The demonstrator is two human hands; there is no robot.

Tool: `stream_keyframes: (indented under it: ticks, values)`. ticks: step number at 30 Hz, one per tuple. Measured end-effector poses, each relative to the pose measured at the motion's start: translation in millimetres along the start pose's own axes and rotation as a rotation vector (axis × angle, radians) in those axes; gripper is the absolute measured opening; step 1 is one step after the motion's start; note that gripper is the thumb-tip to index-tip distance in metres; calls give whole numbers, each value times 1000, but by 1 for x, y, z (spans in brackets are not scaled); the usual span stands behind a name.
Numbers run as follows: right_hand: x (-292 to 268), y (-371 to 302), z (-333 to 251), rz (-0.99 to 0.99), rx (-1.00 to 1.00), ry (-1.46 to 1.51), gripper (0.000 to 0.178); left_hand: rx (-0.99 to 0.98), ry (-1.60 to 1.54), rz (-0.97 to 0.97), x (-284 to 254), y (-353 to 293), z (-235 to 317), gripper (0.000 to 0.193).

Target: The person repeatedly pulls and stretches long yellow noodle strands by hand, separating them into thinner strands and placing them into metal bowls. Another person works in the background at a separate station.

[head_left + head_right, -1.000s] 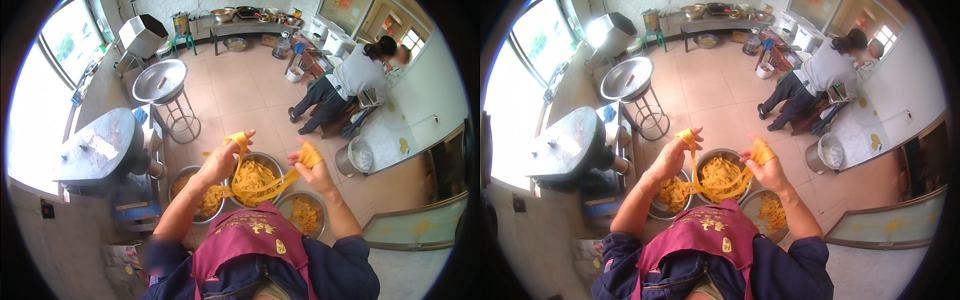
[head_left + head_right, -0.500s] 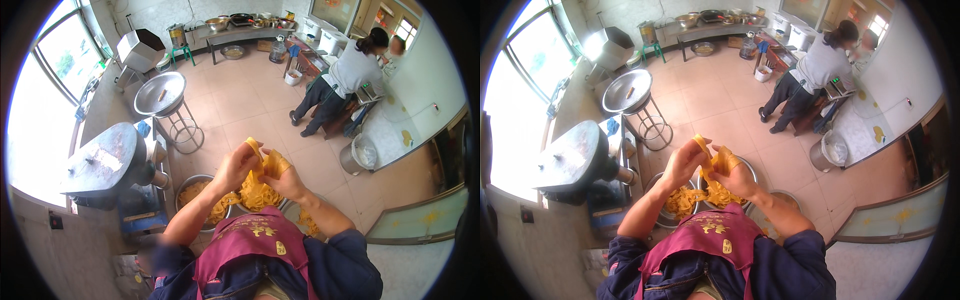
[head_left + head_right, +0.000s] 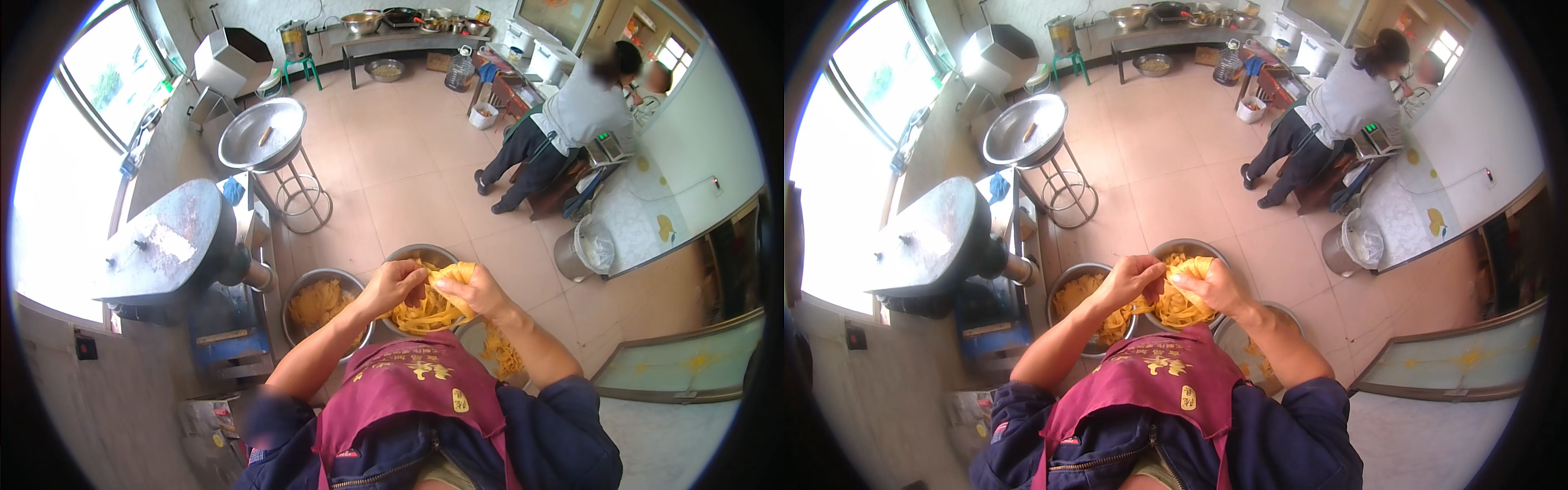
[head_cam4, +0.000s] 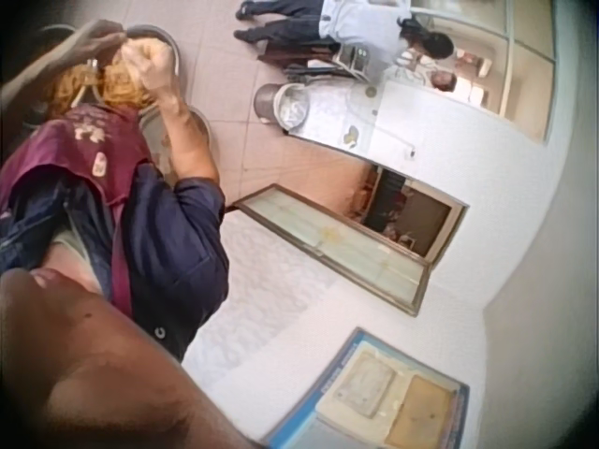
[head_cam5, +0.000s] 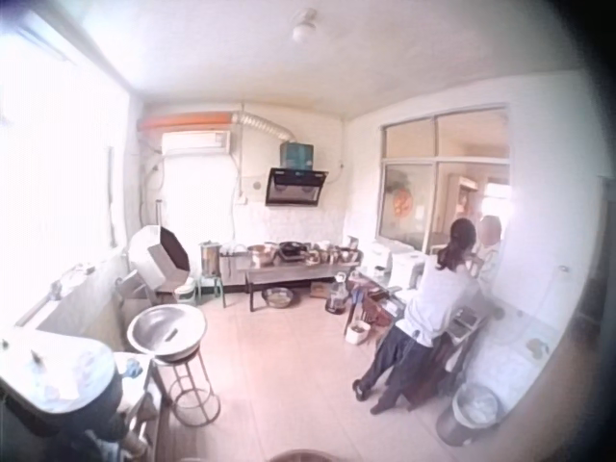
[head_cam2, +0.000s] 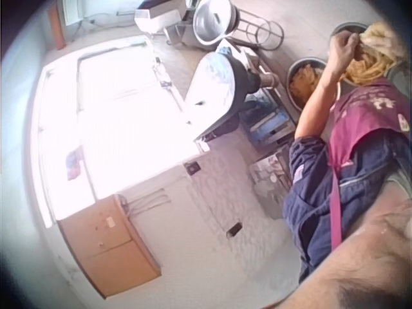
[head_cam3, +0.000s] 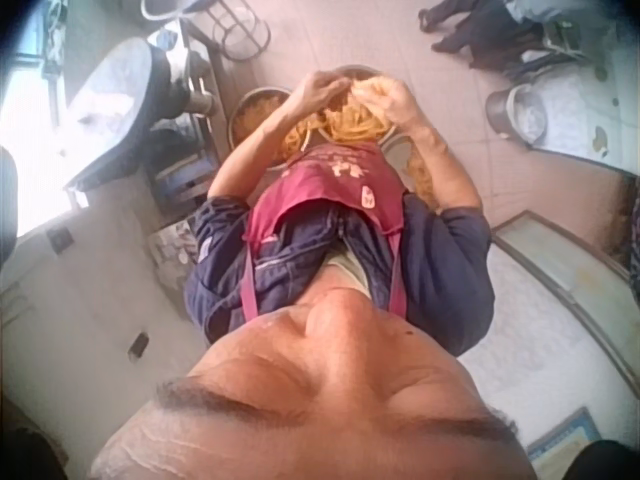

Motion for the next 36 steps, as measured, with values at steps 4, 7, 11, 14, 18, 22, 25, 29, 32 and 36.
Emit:
stream_keyframes:
  ticks: [4,7,11,14,18,22,25,29,32,36]
  values:
    - [-2,-11,3,-111,122,105,23,307,153,-21,3,-3,6,25]
    - [-11,-15,5,-204,157,42,27,321,5,-251,18,-5,0,32]
    - [-8,-16,-7,-263,118,15,29,143,-265,-397,30,1,-21,25]
    - [-3,-15,-12,-258,122,36,29,68,-364,-421,30,5,-26,22]
    - [-9,-15,1,-307,139,-55,29,44,-266,-545,36,-3,-19,17]
    - [-10,-16,0,-303,166,-27,27,112,-106,-516,22,-3,-28,18]
    - [-15,-14,-1,-243,165,6,26,375,144,13,-18,0,-22,21]
    - [-14,-10,-11,-108,68,83,27,95,-255,-132,-7,-12,-42,32]
    - [-7,-5,-14,-38,31,133,26,221,-168,-284,39,-27,-9,53]
    - [-5,7,-8,-62,37,255,30,64,-71,-204,48,-12,-15,44]
Point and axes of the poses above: each hand's wrist, its own y-axis towards the middle knuckle, its own x-axis out of the palm, z = x × y, the point moved 9 cm from there along y, towards the middle knuckle, and after that the axes turned 1 degree about y, right-handed, at the moved point
